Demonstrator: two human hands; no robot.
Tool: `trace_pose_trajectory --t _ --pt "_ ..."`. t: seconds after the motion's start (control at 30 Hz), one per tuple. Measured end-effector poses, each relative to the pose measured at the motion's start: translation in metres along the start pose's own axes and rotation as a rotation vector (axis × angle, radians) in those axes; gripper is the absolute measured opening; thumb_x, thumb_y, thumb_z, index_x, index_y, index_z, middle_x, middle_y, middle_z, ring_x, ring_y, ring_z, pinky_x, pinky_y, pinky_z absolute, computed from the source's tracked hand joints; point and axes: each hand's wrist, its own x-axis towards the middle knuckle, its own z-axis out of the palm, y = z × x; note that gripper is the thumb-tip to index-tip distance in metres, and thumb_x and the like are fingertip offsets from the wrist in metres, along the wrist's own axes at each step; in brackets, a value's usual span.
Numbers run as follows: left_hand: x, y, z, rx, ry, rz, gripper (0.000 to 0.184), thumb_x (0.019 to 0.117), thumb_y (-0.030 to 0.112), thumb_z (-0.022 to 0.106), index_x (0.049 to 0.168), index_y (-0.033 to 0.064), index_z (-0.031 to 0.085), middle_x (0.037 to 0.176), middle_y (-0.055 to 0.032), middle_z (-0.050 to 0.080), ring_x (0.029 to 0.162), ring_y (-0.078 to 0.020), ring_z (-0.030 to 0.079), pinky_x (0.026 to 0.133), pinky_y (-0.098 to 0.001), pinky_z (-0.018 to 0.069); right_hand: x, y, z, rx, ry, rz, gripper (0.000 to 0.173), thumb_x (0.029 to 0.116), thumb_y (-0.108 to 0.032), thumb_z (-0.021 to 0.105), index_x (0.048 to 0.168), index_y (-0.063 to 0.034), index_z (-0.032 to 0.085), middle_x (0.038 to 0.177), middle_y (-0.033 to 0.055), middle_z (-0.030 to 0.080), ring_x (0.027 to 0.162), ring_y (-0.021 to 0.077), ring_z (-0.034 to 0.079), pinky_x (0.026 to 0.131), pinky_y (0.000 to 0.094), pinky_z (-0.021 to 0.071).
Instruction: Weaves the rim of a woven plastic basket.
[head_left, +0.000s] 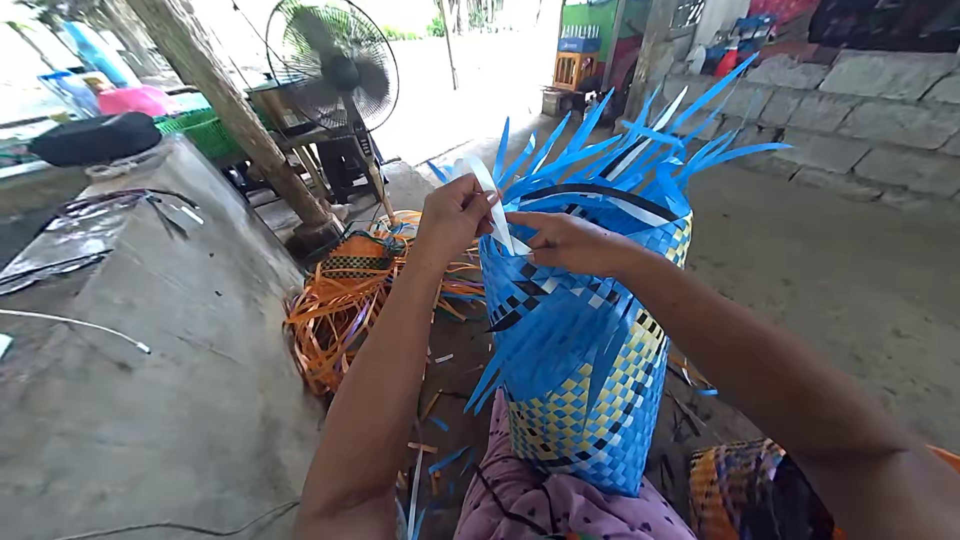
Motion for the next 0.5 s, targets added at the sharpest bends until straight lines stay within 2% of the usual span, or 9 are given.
trace_pose_trajectory --t 0.1,0.23,0.33,0.37,0.43,0.5 --pt "-0.006 0.006 0.005 0.106 -0.093 0.003 0.017 0.1056 0.016 0.056 0.102 0.0012 0.065 0.08 -0.0032 0.067 0.067 -0.0065 0.065 0.068 -0.0257 0.0576 0.001 0.001 0.001 0.048 -0.009 0.007 0.066 0.1011 0.0 0.054 0.161 -0.0081 0.028 0.085 0.0096 0.067 0.068 0.0079 0.056 0.068 0.0252 0.0484" --pt "-0.009 0.013 0.004 0.32 -0.195 0.084 0.021 0.1055 0.019 0.057 0.101 0.0006 0.067 0.08 -0.0062 0.066 0.069 -0.0114 0.063 0.071 -0.0324 0.0545 -0.003 -0.007 0.003 0.072 -0.027 0.022 0.065 0.0993 0.005 0.052 0.159 -0.005 0.028 0.089 0.0111 0.068 0.073 0.0088 0.059 0.073 0.0261 0.0501" --pt "-0.005 0.023 0.006 0.32 -0.158 0.088 0.024 0.1063 0.018 0.055 0.109 -0.0016 0.067 0.087 -0.0109 0.07 0.075 -0.0168 0.068 0.077 -0.0379 0.0577 -0.01 -0.004 0.001 0.07 0.008 0.027 0.07 0.0962 0.008 0.05 0.161 -0.0074 0.028 0.093 0.0134 0.069 0.078 0.0143 0.061 0.076 0.0333 0.0518" --pt "-0.004 0.025 0.008 0.289 -0.147 0.087 0.025 0.1062 0.017 0.055 0.113 -0.0029 0.067 0.092 -0.0137 0.071 0.078 -0.0189 0.07 0.078 -0.0392 0.0591 -0.01 0.006 0.002 0.077 0.027 -0.016 0.07 0.0942 0.006 0.051 0.159 -0.0102 0.032 0.091 0.0098 0.07 0.076 0.0118 0.062 0.073 0.0313 0.0526" --pt "-0.003 0.026 0.014 0.313 -0.14 0.166 0.023 0.1034 0.013 0.058 0.112 -0.0056 0.069 0.095 -0.0178 0.072 0.084 -0.0237 0.072 0.081 -0.0421 0.0587 -0.009 0.023 0.0 0.093 0.053 -0.068 0.065 0.092 0.004 0.053 0.154 -0.0136 0.042 0.084 0.0024 0.066 0.072 0.0063 0.059 0.067 0.0266 0.0514" --pt "-0.003 0.028 0.018 0.44 -0.207 0.212 0.023 0.1029 0.012 0.059 0.116 -0.0029 0.07 0.104 -0.0178 0.073 0.098 -0.0282 0.071 0.091 -0.047 0.0546 -0.006 0.037 -0.002 0.092 0.085 -0.051 0.063 0.0887 -0.002 0.056 0.15 -0.0151 0.046 0.09 -0.004 0.069 0.078 -0.0011 0.062 0.072 0.0212 0.0538"
